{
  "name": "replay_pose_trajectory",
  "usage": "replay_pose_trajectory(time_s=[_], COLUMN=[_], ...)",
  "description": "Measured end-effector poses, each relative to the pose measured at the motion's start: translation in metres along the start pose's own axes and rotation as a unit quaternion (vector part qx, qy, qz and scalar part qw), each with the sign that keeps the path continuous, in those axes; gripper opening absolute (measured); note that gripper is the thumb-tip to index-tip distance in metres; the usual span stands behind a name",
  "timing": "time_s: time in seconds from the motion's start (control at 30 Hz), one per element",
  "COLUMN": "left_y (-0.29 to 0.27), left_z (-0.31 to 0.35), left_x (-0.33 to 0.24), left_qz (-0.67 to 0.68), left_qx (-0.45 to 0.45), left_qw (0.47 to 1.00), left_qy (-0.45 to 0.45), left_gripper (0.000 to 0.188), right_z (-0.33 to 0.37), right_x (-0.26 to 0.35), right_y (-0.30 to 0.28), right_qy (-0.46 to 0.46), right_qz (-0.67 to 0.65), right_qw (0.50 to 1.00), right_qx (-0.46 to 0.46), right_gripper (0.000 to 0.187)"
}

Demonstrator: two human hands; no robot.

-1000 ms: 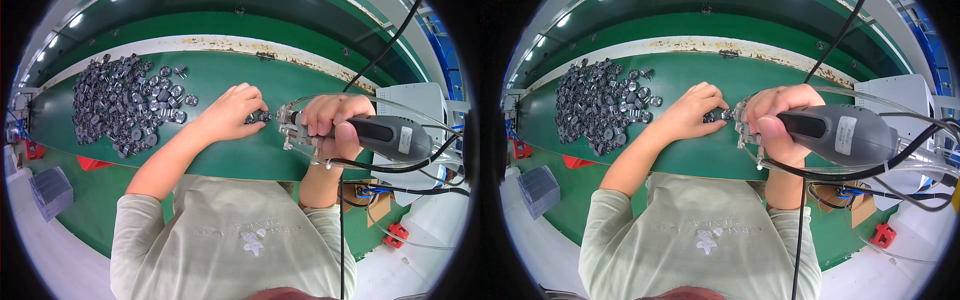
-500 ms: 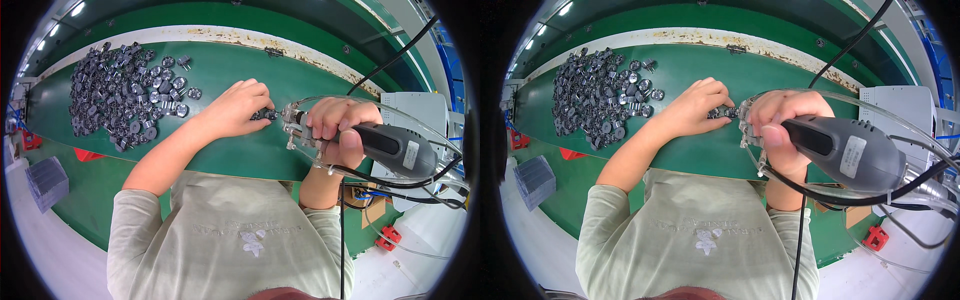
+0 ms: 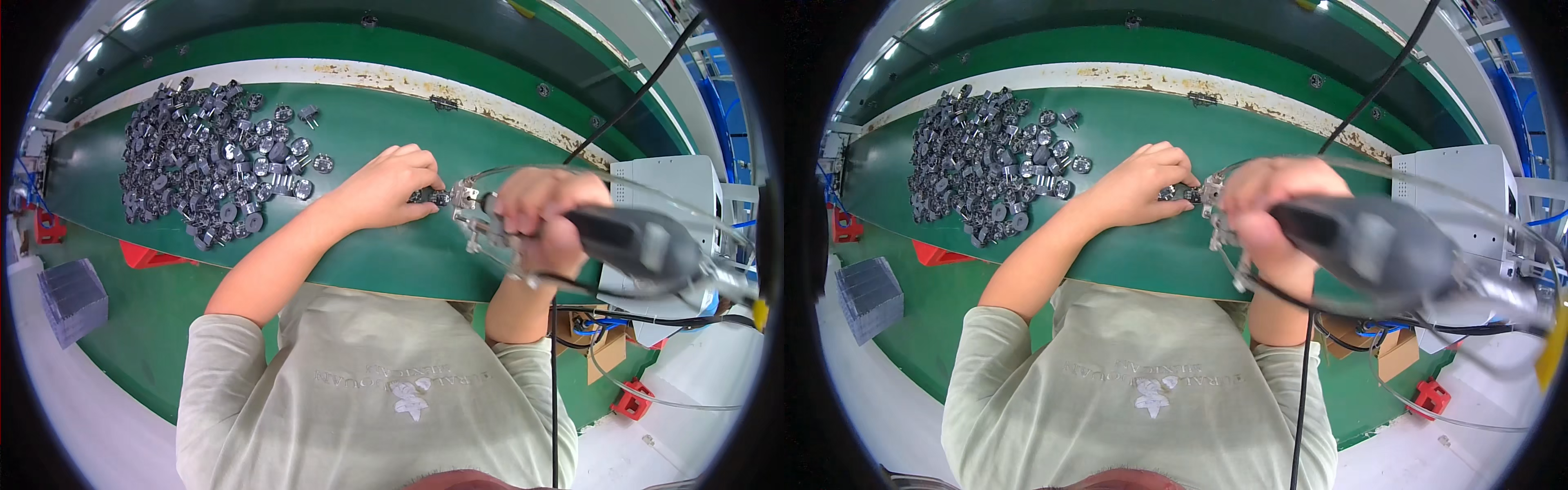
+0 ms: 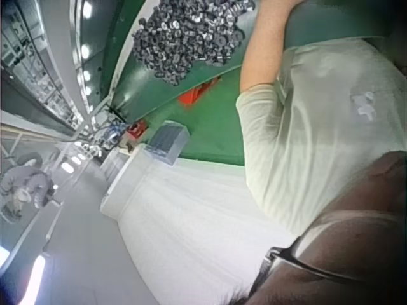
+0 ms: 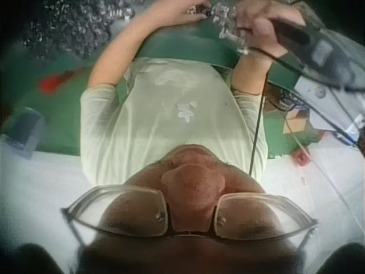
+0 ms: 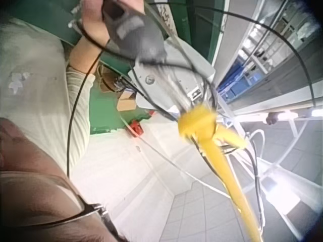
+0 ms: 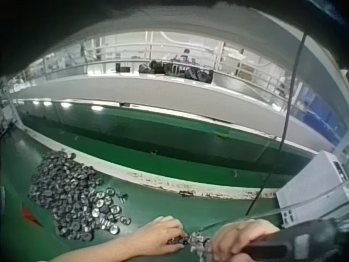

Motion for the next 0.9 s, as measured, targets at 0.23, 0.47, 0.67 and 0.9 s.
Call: replay_pose_trajectory(time_s=[0.23,0.47,0.67,0.9], left_y=[-0.001,-0.001,-0.002,0.0], left_z=[0.004,0.004,0.003,0.003], left_x=[-0.001,0.001,-0.001,-0.001], left_qz=[0.008,0.001,0.003,-0.001], left_qx=[-0.014,-0.002,-0.014,-0.011], left_qw=[1.0,1.0,1.0,1.0], left_qy=[0.002,-0.004,0.008,0.009], left_gripper=[0.03,0.029,0.027,0.026], right_z=[-0.001,0.004,0.006,0.006], right_x=[0.021,0.0,-0.003,-0.011], right_y=[0.004,-0.002,0.0,0.007], right_qy=[-0.008,0.047,0.064,0.004], right_qz=[0.038,0.04,0.054,0.05], right_qw=[0.998,0.997,0.996,0.997], right_qx=[0.049,0.055,0.042,0.066], right_gripper=[0.029,0.024,0.025,0.024])
Point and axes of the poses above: each hand's wrist, its own z-axis away from the middle knuckle, its own y-axis out of the palm, x = y × z, the point moved 5 cm from there along -z, towards the middle knuckle, and after that the axes turned 3 degrees about -y, right-handed, at the moved point
